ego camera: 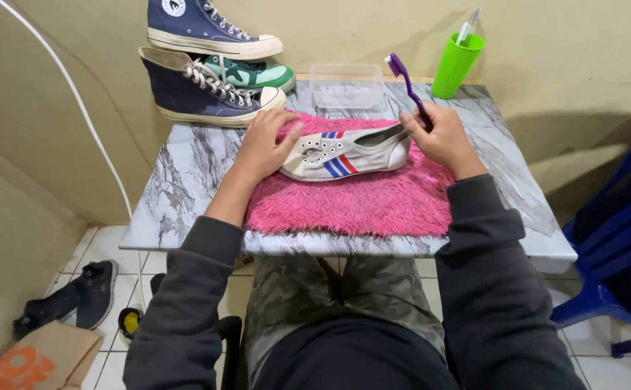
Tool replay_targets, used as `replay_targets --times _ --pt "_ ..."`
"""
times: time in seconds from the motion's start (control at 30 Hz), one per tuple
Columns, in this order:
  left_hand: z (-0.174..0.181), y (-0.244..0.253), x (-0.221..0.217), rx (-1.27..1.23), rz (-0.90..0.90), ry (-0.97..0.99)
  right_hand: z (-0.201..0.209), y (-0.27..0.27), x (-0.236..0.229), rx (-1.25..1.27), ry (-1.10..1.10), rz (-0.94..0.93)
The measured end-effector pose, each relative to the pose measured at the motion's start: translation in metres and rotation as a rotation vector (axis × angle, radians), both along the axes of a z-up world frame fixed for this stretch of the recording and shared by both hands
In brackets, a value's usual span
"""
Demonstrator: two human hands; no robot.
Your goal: A person is using a toothbrush to scrub a small shoe on a pink towel.
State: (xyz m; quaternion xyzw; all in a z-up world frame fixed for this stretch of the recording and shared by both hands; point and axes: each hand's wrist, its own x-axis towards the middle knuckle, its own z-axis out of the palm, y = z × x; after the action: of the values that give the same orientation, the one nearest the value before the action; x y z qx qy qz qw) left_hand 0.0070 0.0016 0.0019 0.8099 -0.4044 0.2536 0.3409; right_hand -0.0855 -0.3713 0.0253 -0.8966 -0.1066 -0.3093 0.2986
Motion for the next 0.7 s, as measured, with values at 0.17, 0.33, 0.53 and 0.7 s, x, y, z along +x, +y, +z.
replay_targets --times 0.17,0.33,0.53,0.7 --pt "0.005 0.003 -0.017 0.041 -0.133 0.013 0.004 0.014 -0.009 -0.127 0.028 -0.091" --pt "0.020 0.006 -0.035 0.210 -0.137 0.084 0.013 0.020 -0.013 -0.164 0.185 -0.208" --pt "0.019 0.004 -0.039 0.275 -0.142 0.139 0.035 0.020 -0.009 0.043 0.262 -0.142" --pt "0.041 -0.003 -0.052 0.456 -0.087 0.314 0.063 0.040 0.008 0.020 0.206 -0.041"
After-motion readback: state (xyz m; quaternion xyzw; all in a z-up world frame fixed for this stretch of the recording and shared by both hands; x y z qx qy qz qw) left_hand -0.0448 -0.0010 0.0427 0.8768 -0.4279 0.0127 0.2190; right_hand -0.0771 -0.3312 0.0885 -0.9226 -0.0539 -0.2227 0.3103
